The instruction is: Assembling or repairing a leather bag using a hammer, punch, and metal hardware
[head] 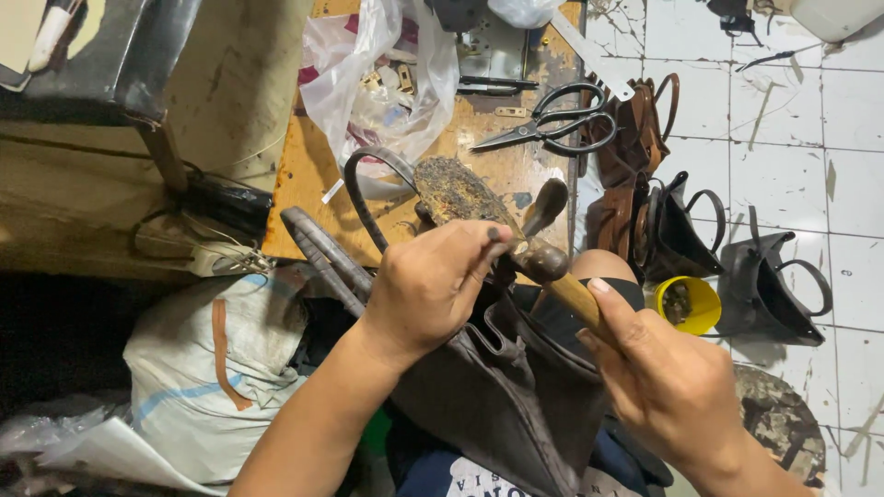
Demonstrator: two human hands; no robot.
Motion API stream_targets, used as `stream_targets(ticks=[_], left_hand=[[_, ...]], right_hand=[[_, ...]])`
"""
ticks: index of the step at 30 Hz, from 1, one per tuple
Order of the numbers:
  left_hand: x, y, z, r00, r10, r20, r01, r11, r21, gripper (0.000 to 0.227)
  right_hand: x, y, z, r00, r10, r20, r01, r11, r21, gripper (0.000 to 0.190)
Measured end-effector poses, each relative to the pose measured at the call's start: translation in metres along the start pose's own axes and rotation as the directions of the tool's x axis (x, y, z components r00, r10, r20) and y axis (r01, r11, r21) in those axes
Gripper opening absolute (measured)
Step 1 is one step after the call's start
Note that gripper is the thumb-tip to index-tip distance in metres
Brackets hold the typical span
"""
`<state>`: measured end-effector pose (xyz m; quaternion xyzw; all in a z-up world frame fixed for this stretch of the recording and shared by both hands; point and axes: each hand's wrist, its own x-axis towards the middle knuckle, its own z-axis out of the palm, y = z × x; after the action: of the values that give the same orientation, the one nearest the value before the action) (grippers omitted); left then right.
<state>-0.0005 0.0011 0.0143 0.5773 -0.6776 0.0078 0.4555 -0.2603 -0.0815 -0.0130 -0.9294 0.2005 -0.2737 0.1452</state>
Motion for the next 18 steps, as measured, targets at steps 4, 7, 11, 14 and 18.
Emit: stream_targets(ticks=[4,7,11,14,18], left_hand=[[-0.005,0.0,0.0,0.997,-0.069,0.044,0.065,0.993,0.1,0.018],[-0.008,-0.004,0.004,0.978,-0.194,-0.077,0.191,0.98,-0.049,0.017],[-0.006,-0.002,-0.001,0.957,-0.289,-0.025,0.258,0.889,-0.378,0.016],[-0.002,-0.003,-0.01,0.981,-0.17,-0.092,0.142,0.956,-0.255,0.013],[-0.01,-0.008,-0.008,0.973,-0.23,0.003,0.224,0.948,-0.225,0.015]], right_hand=[[-0.002,-0.001,0.001,0.999,0.008,0.035,-0.003,0.989,-0.147,0.057],[-0.003,0.0,0.004,0.999,0.02,0.033,-0.016,0.992,-0.124,0.056],[0.001,-0.005,0.002,0.998,0.049,0.029,-0.049,0.999,0.005,0.058],[-0.001,-0.005,0.005,1.0,0.024,0.004,-0.024,1.0,-0.013,0.058],[-0.003,-0.002,0.007,0.999,0.044,0.014,-0.045,0.999,0.031,0.059]])
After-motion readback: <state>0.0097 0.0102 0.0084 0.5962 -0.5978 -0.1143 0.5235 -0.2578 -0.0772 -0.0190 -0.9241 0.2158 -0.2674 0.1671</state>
